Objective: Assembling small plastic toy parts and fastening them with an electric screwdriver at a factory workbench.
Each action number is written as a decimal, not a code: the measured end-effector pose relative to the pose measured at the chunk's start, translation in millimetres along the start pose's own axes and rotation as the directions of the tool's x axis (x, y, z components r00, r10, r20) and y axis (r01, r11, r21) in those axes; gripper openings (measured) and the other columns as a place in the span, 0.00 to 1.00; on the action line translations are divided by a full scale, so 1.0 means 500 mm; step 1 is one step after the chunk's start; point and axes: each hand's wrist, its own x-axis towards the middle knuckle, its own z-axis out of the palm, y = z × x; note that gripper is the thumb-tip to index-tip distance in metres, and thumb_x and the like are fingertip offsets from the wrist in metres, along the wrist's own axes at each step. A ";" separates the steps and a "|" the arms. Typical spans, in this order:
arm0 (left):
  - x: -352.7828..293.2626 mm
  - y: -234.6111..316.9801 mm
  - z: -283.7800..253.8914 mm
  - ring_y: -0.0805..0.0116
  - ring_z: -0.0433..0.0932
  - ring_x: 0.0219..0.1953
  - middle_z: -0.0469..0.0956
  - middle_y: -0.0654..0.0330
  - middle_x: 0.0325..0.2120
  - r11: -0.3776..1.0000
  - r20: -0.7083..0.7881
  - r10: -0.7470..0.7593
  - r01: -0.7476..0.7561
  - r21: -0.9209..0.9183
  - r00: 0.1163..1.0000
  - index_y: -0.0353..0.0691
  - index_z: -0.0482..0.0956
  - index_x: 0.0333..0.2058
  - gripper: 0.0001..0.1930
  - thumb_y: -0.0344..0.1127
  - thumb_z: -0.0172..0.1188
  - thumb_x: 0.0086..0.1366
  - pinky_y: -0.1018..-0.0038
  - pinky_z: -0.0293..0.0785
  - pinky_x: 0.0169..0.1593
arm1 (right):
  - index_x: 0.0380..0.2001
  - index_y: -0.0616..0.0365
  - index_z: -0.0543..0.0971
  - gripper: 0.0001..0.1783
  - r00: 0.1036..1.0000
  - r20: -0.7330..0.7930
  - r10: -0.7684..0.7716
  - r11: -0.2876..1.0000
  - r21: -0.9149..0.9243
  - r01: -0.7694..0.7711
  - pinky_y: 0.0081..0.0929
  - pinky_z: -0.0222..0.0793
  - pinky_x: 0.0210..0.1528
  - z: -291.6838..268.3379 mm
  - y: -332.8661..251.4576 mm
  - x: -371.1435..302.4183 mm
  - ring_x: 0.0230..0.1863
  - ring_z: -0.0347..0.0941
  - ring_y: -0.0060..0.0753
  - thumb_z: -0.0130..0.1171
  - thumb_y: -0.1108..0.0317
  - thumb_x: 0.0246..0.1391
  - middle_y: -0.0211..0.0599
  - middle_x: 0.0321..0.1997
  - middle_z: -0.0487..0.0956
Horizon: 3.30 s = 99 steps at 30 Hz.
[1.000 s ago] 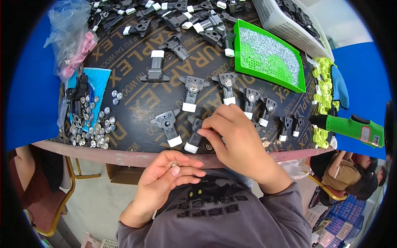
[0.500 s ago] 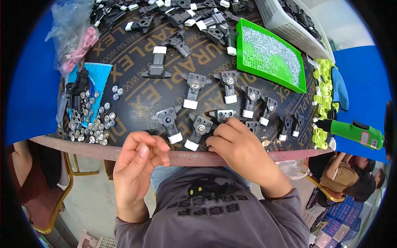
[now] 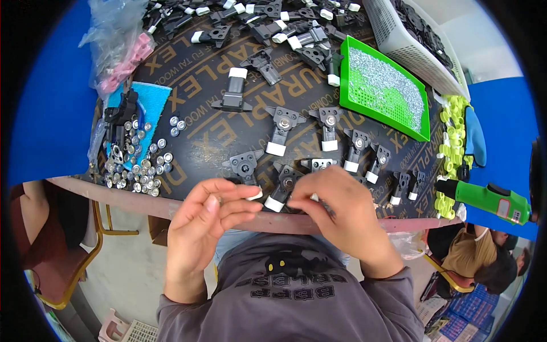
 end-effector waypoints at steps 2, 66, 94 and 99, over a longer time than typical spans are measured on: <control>0.005 -0.004 -0.013 0.45 0.75 0.55 0.71 0.35 0.52 0.992 0.002 0.041 -0.040 -0.118 0.999 0.27 0.64 0.56 0.23 0.43 0.39 0.76 0.58 0.72 0.59 | 0.32 0.58 0.79 0.07 1.000 -0.016 0.021 0.999 0.025 -0.021 0.35 0.70 0.37 0.015 -0.017 0.044 0.34 0.74 0.42 0.65 0.77 0.47 0.34 0.32 0.80; 0.018 0.019 -0.018 0.69 0.73 0.42 0.72 0.57 0.43 0.979 -0.200 0.192 -0.202 -0.029 0.961 0.32 0.68 0.54 0.16 0.26 0.49 0.69 0.71 0.70 0.50 | 0.39 0.55 0.81 0.18 0.959 -0.015 -0.281 0.924 -0.273 0.267 0.36 0.64 0.48 0.024 0.010 0.048 0.47 0.69 0.41 0.70 0.71 0.41 0.31 0.42 0.77; -0.001 0.015 -0.020 0.50 0.81 0.48 0.72 0.34 0.52 0.981 -0.158 0.188 -0.177 0.079 0.969 0.34 0.66 0.48 0.09 0.29 0.44 0.74 0.63 0.79 0.50 | 0.34 0.55 0.80 0.12 0.967 0.094 -0.236 0.947 -0.203 0.250 0.35 0.66 0.43 0.070 0.033 0.115 0.40 0.70 0.40 0.68 0.71 0.42 0.32 0.37 0.76; 0.001 0.008 -0.019 0.50 0.82 0.45 0.77 0.36 0.46 0.963 -0.183 0.225 -0.191 0.189 0.957 0.33 0.66 0.46 0.08 0.31 0.47 0.73 0.63 0.80 0.48 | 0.33 0.56 0.81 0.11 0.973 0.093 -0.213 0.952 -0.203 0.228 0.34 0.66 0.41 0.071 0.031 0.118 0.39 0.69 0.40 0.68 0.70 0.43 0.31 0.35 0.76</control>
